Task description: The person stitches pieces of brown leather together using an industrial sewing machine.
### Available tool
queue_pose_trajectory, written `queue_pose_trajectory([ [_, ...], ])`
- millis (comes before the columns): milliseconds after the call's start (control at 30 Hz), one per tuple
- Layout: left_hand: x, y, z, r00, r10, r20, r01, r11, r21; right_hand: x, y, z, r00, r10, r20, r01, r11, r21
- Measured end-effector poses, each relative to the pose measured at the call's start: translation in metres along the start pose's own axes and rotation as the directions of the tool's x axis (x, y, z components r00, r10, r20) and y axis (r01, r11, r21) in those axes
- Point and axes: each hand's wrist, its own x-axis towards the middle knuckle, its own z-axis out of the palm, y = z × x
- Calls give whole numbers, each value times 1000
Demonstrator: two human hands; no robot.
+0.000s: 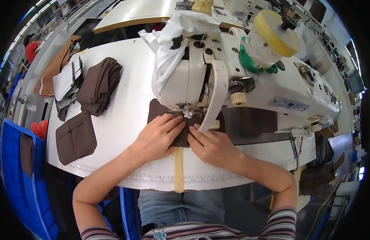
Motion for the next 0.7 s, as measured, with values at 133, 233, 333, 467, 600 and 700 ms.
queue_pose_trajectory([
  [133, -10, -3, -2, 990, 140, -30, -143, 980, -139, -9, -3, 4, 993, -1, -115, 11, 996, 88],
  [233, -13, -4, 3, 972, 217, -88, -227, 965, -128, -10, -2, 5, 990, 5, -140, 11, 993, 115],
  [333, -13, -5, 4, 961, 253, -116, -264, 960, -93, -10, -3, 6, 990, 10, -140, 11, 989, 149],
  [467, -15, -5, 5, 956, 267, -117, -275, 960, -53, -10, -2, 6, 988, -2, -152, 25, 988, 150],
  [600, -13, -3, 2, 962, 256, -92, -263, 962, -76, -9, -3, 4, 990, -7, -144, 28, 988, 150],
  [700, -7, 0, -1, 992, 114, -53, -120, 986, -115, -9, -2, 1, 991, -19, -131, 36, 991, 131],
])
